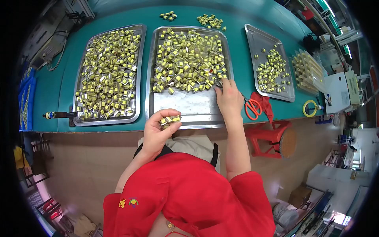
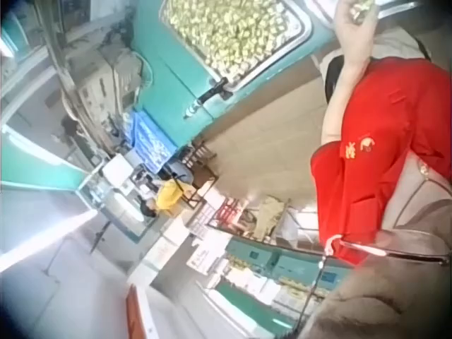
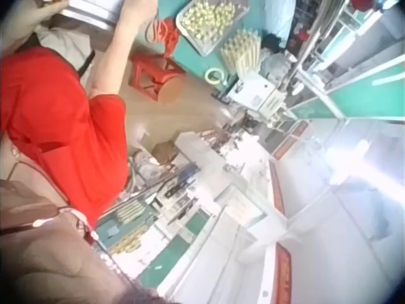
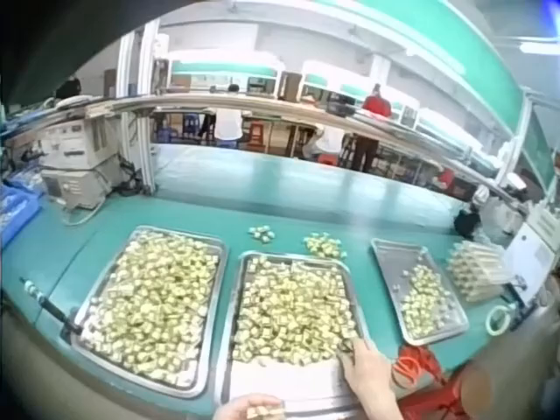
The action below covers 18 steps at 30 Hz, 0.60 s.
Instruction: The person assembles small electronic components by hand, placing them into small gold housings.
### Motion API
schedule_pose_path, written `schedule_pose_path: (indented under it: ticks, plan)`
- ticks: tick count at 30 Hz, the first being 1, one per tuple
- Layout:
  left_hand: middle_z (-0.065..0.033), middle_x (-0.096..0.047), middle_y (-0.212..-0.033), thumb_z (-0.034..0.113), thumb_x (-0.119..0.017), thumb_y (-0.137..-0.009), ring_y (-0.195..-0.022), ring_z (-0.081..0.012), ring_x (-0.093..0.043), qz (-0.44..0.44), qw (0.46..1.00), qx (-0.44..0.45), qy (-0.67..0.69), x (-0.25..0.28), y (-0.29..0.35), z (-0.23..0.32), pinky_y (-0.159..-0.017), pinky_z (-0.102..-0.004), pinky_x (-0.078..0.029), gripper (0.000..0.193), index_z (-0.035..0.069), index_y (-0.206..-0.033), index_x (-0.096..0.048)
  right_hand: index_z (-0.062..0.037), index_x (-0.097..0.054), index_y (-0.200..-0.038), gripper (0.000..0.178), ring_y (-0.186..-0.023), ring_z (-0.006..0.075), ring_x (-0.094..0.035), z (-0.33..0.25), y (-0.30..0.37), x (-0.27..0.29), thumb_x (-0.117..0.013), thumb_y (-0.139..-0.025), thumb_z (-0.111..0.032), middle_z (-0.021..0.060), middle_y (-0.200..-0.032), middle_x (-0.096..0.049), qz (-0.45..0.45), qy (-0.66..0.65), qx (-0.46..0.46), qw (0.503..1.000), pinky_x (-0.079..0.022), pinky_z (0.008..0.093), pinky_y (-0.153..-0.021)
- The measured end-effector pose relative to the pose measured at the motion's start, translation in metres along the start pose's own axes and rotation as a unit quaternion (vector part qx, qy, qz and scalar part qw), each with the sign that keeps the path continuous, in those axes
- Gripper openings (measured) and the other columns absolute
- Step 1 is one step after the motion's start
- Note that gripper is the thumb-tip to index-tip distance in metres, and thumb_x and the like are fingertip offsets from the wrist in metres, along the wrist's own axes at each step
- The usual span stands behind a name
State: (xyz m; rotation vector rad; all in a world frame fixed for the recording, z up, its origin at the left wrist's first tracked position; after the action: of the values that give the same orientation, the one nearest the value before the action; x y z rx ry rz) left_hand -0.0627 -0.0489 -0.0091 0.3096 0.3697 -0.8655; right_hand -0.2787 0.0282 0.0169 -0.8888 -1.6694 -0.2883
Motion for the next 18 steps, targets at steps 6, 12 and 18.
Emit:
schedule_pose_path:
  ticks: [6, 12, 18]
  plan:
    - [-0.0001, -0.058, -0.099, 0.002, -0.065, -0.081, -0.087, -0.0057, -0.053, 0.011, 0.992, -0.081, -0.096, 0.011, -0.008, 0.021, -0.071, -0.0189, -0.045, 0.021, 0.002, -0.101, -0.06, -0.0015, -0.058, -0.092, 0.023, -0.076, 0.0327, -0.057, -0.018, 0.01, 0.001, -0.069, -0.075, -0.012, 0.0143, -0.083, -0.057, -0.002, -0.082, 0.065, 0.995, -0.045, 0.0375, -0.066]
    - [-0.01, -0.059, -0.093, 0.0, -0.063, -0.077, -0.078, -0.0256, -0.061, 0.155, 0.798, -0.303, -0.498, 0.054, -0.031, 0.105, -0.063, -0.0323, -0.048, 0.019, 0.005, -0.096, -0.061, -0.0004, -0.058, -0.089, 0.022, -0.075, 0.0312, -0.057, -0.017, 0.02, 0.005, -0.069, -0.073, -0.01, 0.0132, -0.085, -0.056, -0.024, -0.071, 0.038, 0.996, -0.046, 0.0368, -0.065]
    - [-0.0054, -0.06, -0.102, 0.013, -0.065, -0.078, -0.089, -0.0257, -0.06, 0.2, 0.616, -0.296, -0.703, 0.094, -0.062, 0.147, -0.069, -0.035, -0.051, 0.023, 0.009, -0.1, -0.062, 0.0002, -0.059, -0.089, 0.021, -0.073, 0.0303, -0.057, -0.018, 0.023, 0.007, -0.069, -0.073, -0.008, 0.0126, -0.083, -0.055, -0.001, -0.099, 0.042, 0.994, -0.046, 0.0363, -0.064]
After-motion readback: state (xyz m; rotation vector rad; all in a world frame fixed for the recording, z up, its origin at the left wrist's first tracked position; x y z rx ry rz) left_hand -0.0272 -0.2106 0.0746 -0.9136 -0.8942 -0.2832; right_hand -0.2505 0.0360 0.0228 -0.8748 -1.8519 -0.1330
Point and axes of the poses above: each hand's wrist, its own y-axis away from the middle knuckle, its own x-axis out of the back of the hand, z = x × y, the point moved 8 cm from there along -y, towards the middle knuckle
